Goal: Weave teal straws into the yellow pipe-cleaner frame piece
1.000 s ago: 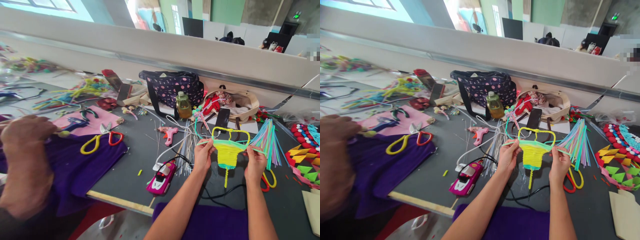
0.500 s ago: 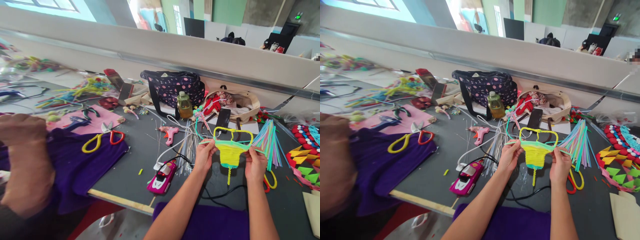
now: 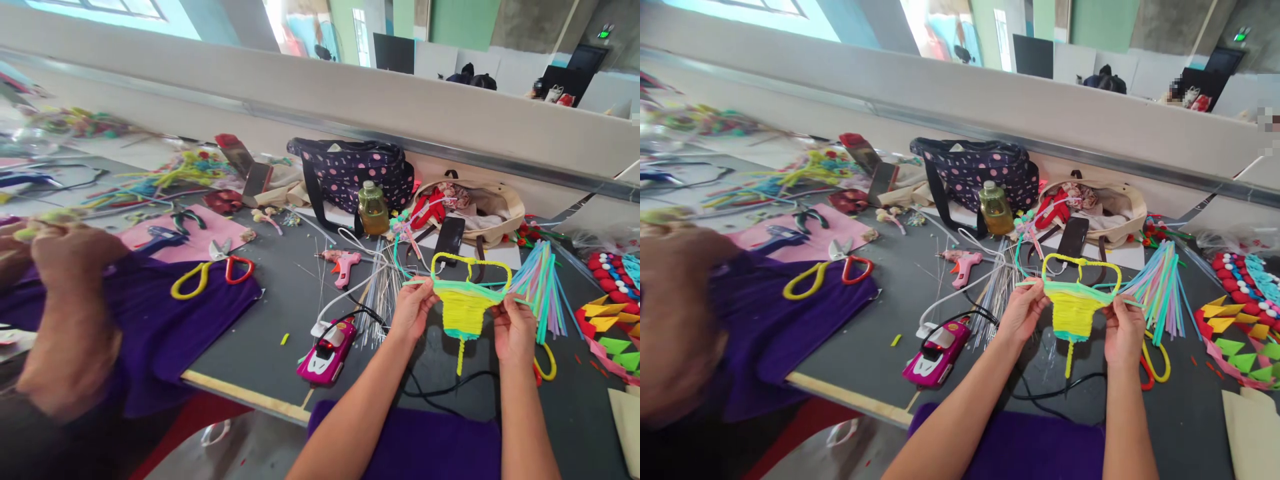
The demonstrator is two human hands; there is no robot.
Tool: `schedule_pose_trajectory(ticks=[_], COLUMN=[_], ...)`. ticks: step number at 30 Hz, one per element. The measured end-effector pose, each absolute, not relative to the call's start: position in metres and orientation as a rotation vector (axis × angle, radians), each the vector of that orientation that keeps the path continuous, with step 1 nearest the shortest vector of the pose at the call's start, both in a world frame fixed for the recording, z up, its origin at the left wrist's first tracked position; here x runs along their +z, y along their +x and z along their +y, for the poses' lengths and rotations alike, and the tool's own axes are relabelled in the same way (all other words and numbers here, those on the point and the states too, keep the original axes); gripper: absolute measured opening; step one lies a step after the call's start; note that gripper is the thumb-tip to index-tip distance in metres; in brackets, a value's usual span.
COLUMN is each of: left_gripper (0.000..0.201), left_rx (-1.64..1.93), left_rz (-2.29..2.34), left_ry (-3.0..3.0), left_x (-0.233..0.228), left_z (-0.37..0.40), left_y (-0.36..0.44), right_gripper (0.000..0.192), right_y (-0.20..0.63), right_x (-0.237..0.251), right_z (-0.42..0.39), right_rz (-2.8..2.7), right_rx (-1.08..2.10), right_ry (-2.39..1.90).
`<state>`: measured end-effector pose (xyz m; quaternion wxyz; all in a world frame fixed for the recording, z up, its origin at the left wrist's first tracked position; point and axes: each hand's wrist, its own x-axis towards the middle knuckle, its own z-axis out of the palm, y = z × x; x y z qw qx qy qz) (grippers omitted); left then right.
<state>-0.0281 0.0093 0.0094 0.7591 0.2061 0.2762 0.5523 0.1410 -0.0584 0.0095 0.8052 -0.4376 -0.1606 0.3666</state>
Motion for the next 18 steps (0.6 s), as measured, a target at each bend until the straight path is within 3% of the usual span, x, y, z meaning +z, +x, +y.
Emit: schedule_pose_trajectory(ticks=[18], left_gripper=[0.023], left_rx=[0.991], left_rz=[0.501], left_ry=[0.263], left_x=[0.0049], left_z=[0.0115], left_y=[-0.0307], right_gripper=[0.029], right_y=[0.1405], right_x=[0.0108], right_z=[-0.0617], right_rz=[-0.318], right_rx=[0.902], right_ry=[-0.877])
